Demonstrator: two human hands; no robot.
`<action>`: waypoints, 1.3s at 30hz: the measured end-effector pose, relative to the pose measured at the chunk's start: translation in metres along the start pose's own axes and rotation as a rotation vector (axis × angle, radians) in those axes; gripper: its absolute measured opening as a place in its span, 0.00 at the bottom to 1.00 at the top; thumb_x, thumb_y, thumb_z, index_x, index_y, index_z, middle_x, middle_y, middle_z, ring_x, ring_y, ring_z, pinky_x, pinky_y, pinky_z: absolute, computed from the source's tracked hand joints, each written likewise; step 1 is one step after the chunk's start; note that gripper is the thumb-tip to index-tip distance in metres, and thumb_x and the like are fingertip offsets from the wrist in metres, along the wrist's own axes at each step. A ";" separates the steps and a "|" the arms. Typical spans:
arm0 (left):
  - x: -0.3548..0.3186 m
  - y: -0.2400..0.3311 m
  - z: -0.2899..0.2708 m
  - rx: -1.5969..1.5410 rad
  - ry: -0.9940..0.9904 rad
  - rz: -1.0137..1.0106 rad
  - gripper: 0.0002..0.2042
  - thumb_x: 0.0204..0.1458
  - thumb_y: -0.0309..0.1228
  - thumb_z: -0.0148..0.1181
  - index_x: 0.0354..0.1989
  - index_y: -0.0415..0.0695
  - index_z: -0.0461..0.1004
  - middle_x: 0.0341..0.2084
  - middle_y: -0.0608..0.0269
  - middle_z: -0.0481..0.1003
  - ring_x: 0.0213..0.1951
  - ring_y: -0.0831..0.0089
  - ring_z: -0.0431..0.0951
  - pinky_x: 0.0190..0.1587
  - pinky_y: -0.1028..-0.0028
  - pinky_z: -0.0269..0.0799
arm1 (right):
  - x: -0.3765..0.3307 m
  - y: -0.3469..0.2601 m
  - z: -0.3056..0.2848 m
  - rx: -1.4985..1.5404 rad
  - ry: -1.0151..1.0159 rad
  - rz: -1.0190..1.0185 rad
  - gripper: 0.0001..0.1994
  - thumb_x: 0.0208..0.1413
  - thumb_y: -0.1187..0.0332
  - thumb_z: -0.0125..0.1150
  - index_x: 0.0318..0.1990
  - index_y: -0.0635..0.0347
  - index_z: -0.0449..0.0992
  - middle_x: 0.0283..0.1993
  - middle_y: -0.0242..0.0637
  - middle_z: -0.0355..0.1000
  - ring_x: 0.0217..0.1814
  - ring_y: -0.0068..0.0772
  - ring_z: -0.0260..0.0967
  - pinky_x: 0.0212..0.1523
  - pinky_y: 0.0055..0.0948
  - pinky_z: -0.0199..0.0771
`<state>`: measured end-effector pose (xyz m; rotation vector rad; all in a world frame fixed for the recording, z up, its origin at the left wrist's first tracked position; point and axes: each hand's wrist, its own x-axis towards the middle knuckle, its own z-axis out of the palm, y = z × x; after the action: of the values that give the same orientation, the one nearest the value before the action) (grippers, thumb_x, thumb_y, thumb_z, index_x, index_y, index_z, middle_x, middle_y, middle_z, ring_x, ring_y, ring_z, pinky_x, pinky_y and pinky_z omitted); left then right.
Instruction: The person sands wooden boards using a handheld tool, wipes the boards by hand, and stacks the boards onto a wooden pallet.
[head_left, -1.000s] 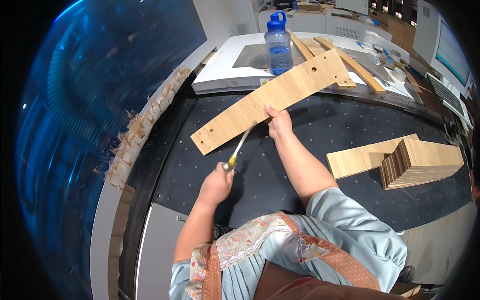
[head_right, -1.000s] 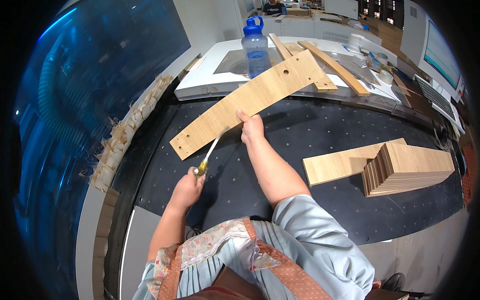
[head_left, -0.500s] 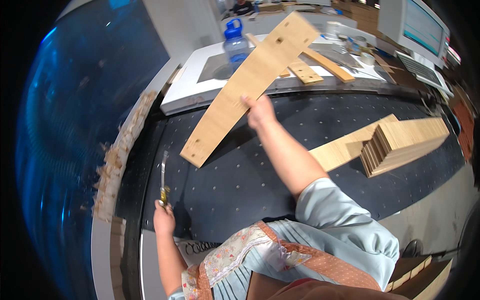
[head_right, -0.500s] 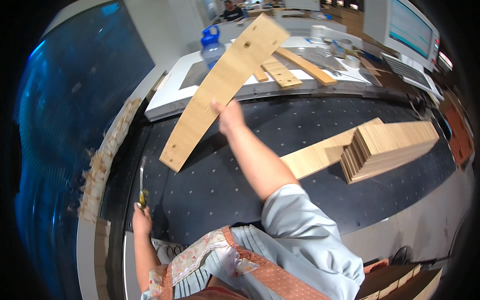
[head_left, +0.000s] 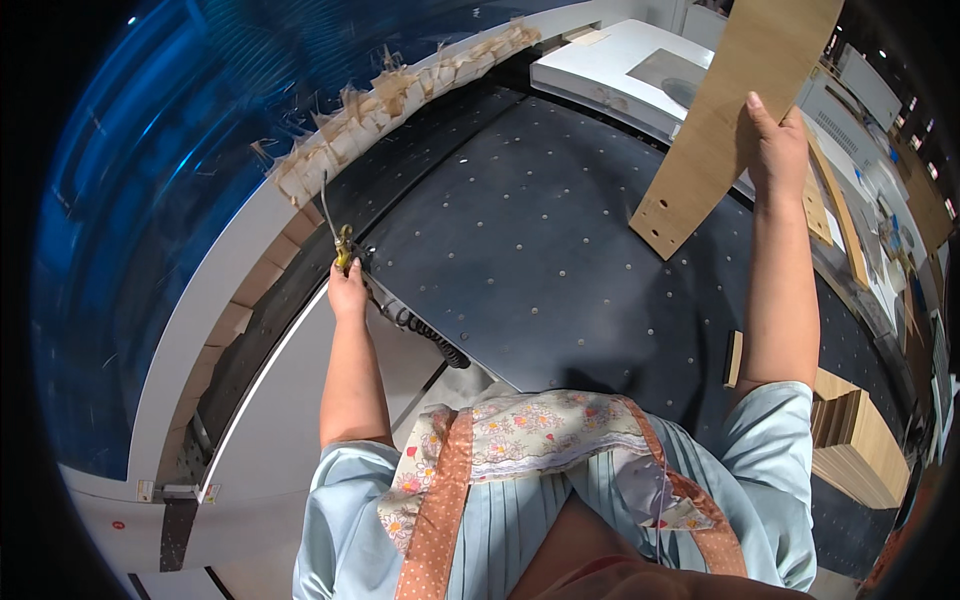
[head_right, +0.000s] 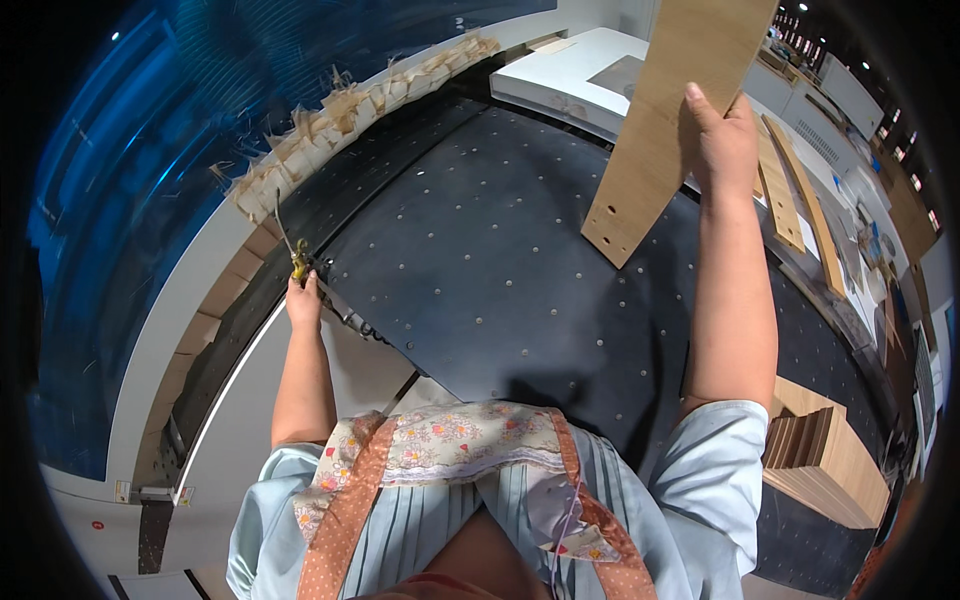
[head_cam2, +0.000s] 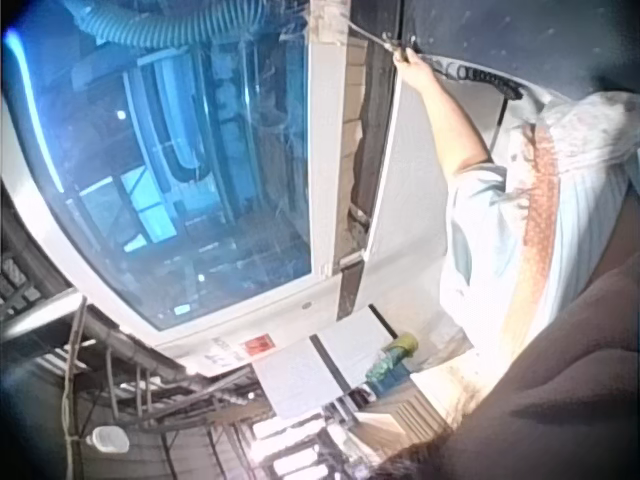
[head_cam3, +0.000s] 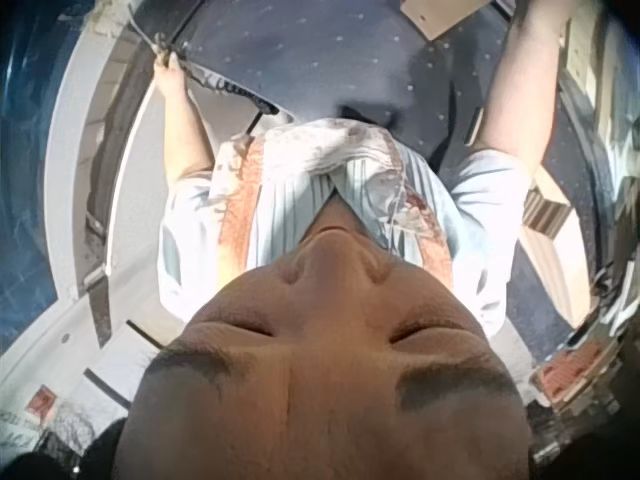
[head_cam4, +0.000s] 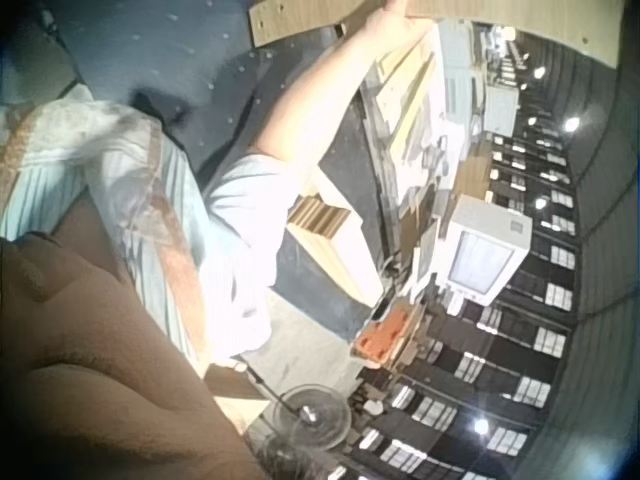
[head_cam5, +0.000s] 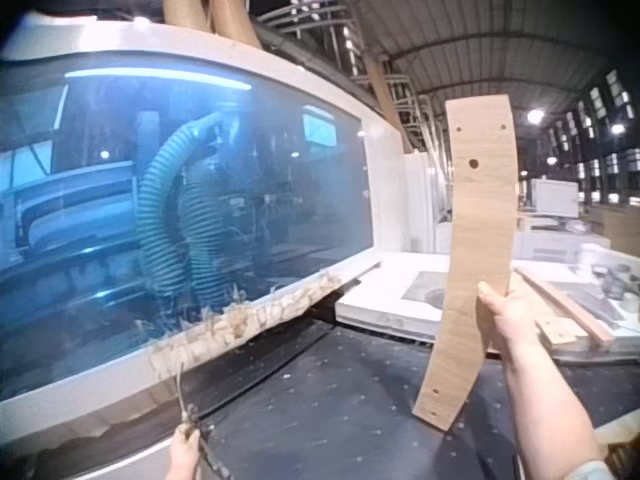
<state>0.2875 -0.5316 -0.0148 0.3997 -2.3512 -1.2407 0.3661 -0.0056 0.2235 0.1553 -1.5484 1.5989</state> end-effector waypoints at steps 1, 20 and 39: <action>0.003 -0.013 0.003 -0.008 0.005 0.005 0.13 0.52 0.34 0.55 0.43 0.40 0.70 0.30 0.57 0.75 0.33 0.66 0.75 0.39 0.70 0.68 | 0.004 -0.001 0.002 -0.004 0.006 -0.007 0.15 0.52 0.72 0.59 0.46 0.66 0.67 0.43 0.39 0.70 0.42 0.30 0.68 0.45 0.27 0.67; -0.136 0.079 0.019 -0.089 -0.168 0.855 0.22 0.40 0.20 0.55 0.49 0.39 0.63 0.47 0.51 0.65 0.52 0.54 0.64 0.56 0.62 0.57 | 0.007 0.011 -0.007 -0.248 0.118 -0.033 0.10 0.51 0.71 0.61 0.37 0.64 0.70 0.32 0.34 0.71 0.32 0.22 0.66 0.33 0.21 0.66; -0.145 0.089 0.049 -0.028 -0.285 0.852 0.19 0.39 0.23 0.57 0.43 0.39 0.67 0.43 0.52 0.68 0.50 0.53 0.66 0.53 0.61 0.61 | -0.062 0.072 -0.019 -0.089 0.161 0.160 0.12 0.51 0.76 0.58 0.43 0.64 0.70 0.39 0.34 0.72 0.39 0.22 0.68 0.42 0.22 0.67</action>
<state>0.3832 -0.3833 -0.0019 -0.7687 -2.2943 -0.9256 0.3662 -0.0076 0.1270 -0.1468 -1.5342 1.6193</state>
